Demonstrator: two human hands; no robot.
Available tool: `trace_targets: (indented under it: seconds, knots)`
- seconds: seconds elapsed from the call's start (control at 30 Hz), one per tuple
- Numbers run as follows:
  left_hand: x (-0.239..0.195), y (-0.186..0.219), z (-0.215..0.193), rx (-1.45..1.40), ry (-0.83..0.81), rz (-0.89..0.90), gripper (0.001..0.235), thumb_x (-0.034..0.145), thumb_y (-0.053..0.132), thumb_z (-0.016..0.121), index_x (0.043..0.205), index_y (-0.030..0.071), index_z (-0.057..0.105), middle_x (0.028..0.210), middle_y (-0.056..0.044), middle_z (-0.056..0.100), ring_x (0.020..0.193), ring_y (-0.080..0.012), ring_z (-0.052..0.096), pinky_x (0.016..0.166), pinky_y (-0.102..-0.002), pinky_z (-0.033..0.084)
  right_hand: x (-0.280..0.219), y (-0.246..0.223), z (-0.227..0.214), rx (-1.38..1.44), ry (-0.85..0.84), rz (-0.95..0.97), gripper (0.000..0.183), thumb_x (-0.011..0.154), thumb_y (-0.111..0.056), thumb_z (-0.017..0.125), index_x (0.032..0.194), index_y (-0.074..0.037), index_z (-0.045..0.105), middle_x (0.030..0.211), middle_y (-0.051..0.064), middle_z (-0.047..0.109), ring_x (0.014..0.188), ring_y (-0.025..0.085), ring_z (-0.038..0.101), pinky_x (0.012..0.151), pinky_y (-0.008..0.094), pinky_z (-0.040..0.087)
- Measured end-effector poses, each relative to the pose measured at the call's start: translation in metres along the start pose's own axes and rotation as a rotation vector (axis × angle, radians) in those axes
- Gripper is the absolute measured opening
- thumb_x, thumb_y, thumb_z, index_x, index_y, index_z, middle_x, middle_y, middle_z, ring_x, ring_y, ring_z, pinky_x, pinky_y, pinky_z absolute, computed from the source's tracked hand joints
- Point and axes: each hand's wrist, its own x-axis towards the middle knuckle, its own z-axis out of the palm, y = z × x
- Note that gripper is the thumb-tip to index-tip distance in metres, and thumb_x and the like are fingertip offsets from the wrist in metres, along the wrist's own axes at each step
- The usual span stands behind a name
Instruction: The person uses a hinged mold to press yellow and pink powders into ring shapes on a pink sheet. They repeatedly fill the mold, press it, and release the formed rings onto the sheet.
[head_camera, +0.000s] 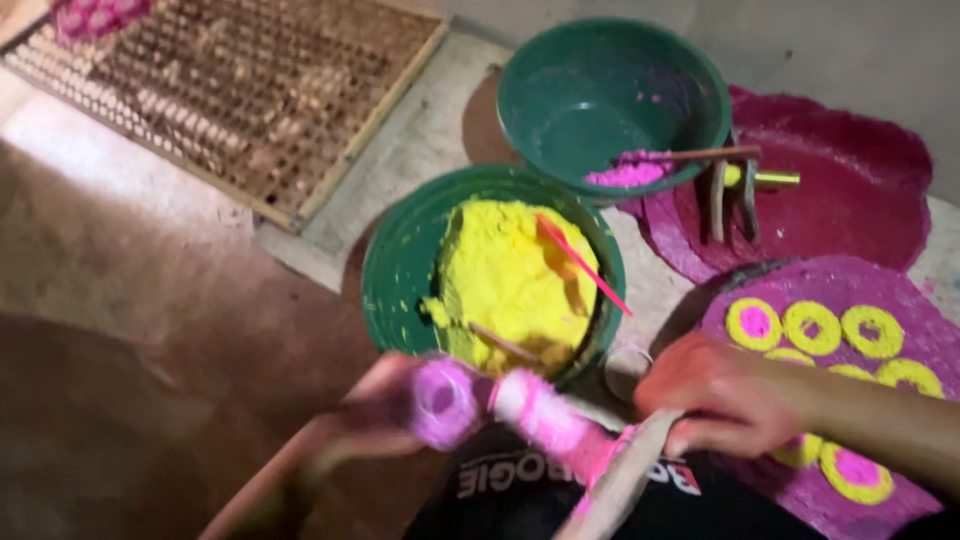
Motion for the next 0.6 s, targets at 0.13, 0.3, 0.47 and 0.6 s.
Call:
trace_targets:
  seconds: [0.13,0.3,0.47,0.6]
  knots:
    - [0.016,-0.031,-0.038,-0.319,-0.053,0.118,0.027,0.100,0.025,0.065,0.118,0.004,0.062,0.089,-0.008,0.067,0.079,-0.0197,0.065,0.070,-0.034,0.053,0.035,0.003,-0.073,-1.277,0.040,-0.148,0.018,0.080,-0.024,0.076,0.092,-0.015,0.067,0.079,0.002,0.069,0.071,0.019,0.069,0.061,0.034,0.054]
    - [0.072,-0.122,-0.052,-0.756,-0.177,0.151,0.032,0.103,0.024,0.068,0.121,-0.001,0.059,0.091,-0.008,0.064,0.079,-0.0196,0.064,0.070,-0.034,0.052,0.054,0.052,-0.139,-1.595,0.304,-0.286,0.034,0.090,-0.030,0.077,0.120,-0.019,0.067,0.107,0.004,0.068,0.101,0.020,0.066,0.086,0.038,0.055]
    - [0.210,-0.239,-0.106,-0.631,0.389,0.235,0.031,0.104,0.027,0.066,0.119,0.000,0.061,0.086,-0.006,0.064,0.079,-0.0178,0.064,0.070,-0.031,0.052,0.035,0.165,-0.160,-1.177,0.653,0.470,0.033,0.105,-0.023,0.071,0.129,-0.004,0.061,0.129,0.012,0.061,0.122,0.032,0.058,0.099,0.046,0.052]
    - [0.308,-0.306,-0.149,-0.300,0.724,0.205,0.029,0.098,0.024,0.064,0.118,0.002,0.064,0.093,-0.003,0.067,0.080,-0.0113,0.065,0.066,-0.027,0.053,-0.001,0.294,-0.147,-1.140,0.149,1.121,0.033,0.080,-0.023,0.065,0.108,-0.006,0.065,0.108,0.014,0.068,0.106,0.034,0.065,0.083,0.049,0.054]
